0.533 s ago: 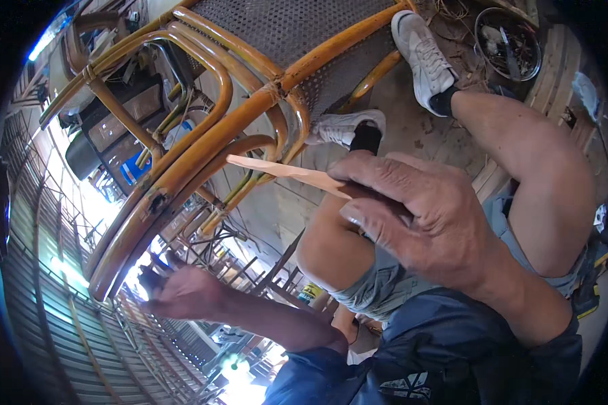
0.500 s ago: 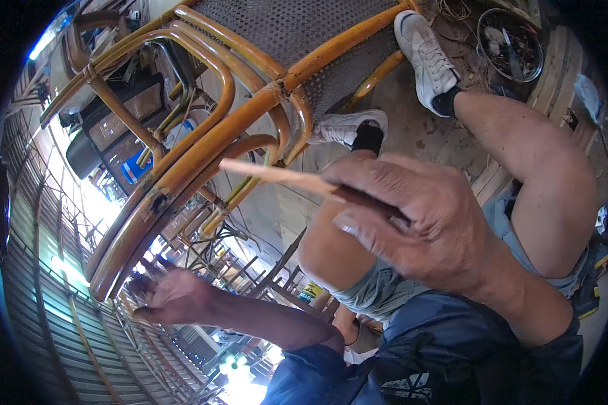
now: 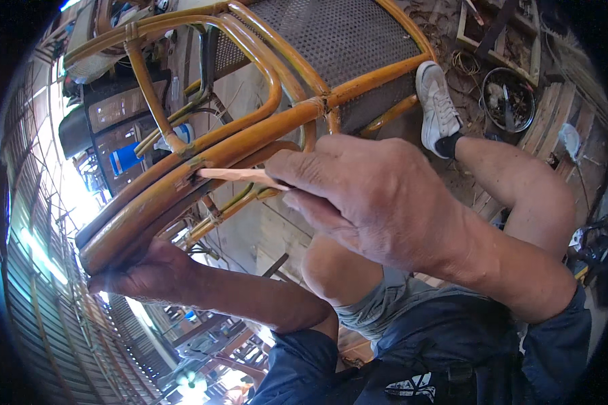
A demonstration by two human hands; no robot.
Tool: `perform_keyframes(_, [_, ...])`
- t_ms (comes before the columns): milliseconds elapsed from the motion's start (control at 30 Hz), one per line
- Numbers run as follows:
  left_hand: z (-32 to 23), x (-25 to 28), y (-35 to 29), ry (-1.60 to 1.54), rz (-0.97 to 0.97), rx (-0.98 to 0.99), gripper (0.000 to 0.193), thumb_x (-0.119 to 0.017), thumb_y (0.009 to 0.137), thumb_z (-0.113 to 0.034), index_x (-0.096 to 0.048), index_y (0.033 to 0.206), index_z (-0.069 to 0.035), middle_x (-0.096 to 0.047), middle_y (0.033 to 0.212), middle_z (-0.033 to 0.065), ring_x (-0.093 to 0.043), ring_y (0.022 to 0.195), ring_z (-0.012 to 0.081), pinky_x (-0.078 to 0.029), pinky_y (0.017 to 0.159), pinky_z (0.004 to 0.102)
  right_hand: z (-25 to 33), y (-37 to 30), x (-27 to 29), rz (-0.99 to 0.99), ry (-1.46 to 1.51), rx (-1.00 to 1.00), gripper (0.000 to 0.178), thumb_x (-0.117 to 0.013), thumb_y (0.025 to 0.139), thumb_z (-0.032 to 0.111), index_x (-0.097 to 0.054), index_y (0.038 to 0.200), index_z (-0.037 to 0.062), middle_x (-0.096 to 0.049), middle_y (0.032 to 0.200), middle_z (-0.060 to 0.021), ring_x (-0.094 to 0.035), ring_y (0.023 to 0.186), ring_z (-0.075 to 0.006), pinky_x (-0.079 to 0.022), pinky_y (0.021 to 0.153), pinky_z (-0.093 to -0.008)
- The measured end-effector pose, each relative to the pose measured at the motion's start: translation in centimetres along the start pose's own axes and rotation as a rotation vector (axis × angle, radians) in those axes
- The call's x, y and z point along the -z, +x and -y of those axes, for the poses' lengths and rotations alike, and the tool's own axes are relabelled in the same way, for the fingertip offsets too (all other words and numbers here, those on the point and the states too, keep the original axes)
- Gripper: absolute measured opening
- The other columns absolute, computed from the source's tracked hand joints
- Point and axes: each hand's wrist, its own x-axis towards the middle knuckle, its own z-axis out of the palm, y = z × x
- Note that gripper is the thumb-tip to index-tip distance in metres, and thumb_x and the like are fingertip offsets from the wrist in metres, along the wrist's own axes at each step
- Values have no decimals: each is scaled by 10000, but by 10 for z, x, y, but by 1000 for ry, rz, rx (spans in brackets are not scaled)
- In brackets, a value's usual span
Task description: Repairing a bamboo chair by cleaning and applying bindings to the joints.
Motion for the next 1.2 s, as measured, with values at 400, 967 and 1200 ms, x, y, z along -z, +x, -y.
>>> perform_keyframes(400, [11, 14, -8, -140, -43, 80, 515, -337, 948, -449, -407, 1248, -37, -482, 1229, 122, -501, 1139, 216, -429, 984, 388, 46, 29, 6, 166, 355, -469, 323, -516, 913, 200, -557, 1105, -56, -543, 676, -16, -471, 517, -68, -390, 467, -207])
perform_keyframes(967, [23, 7, -7, -521, -5, -64, 459, -437, 932, -393, -490, 1129, 18, -558, 1128, 131, -516, 1067, 217, -389, 922, 361, 65, 50, 0, 235, -236, -237, 275, -513, 896, 174, -576, 1072, -28, -584, 751, -131, -545, 622, -161, -432, 583, -265])
perform_keyframes(1200, [104, 22, -66, -511, -463, 992, 209, -473, 903, -245, -554, 894, -53, -583, 842, 37, -523, 742, 106, -390, 670, 235, 88, 40, -4, 242, -804, 67, 325, -628, 791, 78, -560, 1097, -9, -617, 933, -165, -628, 809, -282, -487, 710, -321])
